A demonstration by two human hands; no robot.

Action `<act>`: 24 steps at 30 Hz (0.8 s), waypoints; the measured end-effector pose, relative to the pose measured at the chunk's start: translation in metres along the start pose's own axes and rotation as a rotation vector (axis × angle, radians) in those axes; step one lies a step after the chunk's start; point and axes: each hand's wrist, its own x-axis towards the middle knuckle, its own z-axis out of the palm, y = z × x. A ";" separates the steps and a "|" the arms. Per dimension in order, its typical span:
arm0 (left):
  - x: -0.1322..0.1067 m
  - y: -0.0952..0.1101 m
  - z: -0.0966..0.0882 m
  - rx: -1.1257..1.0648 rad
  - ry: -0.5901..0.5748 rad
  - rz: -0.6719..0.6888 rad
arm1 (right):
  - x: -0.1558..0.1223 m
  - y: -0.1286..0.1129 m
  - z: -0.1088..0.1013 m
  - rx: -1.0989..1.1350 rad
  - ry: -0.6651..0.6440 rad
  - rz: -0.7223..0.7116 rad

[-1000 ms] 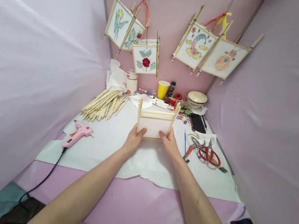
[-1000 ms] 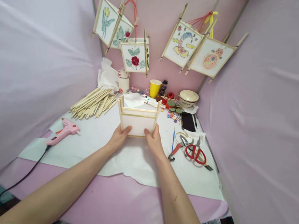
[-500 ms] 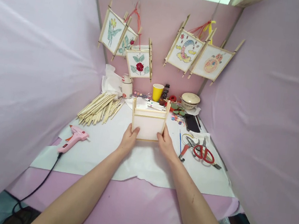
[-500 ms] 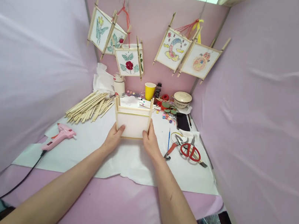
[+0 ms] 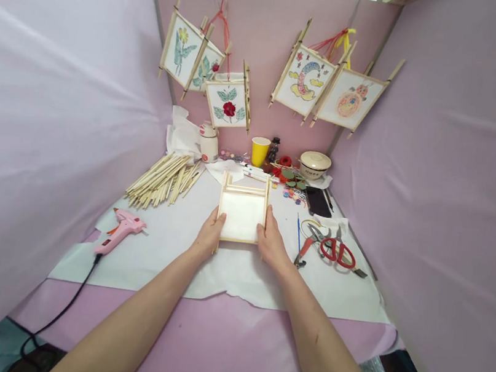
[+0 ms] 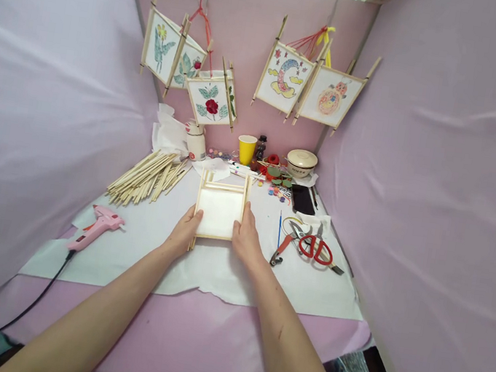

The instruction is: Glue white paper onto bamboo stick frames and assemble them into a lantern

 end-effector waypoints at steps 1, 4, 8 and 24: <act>0.000 0.000 0.000 -0.024 -0.008 -0.021 | 0.000 0.002 0.002 0.001 0.003 0.002; -0.001 0.004 0.001 -0.089 -0.023 -0.091 | 0.000 0.005 0.004 0.021 0.017 0.019; -0.001 0.010 0.000 -0.155 -0.012 -0.178 | 0.003 0.002 0.001 0.092 0.065 0.065; 0.016 0.009 -0.021 -0.438 -0.086 -0.411 | 0.010 -0.005 -0.015 0.747 0.176 0.300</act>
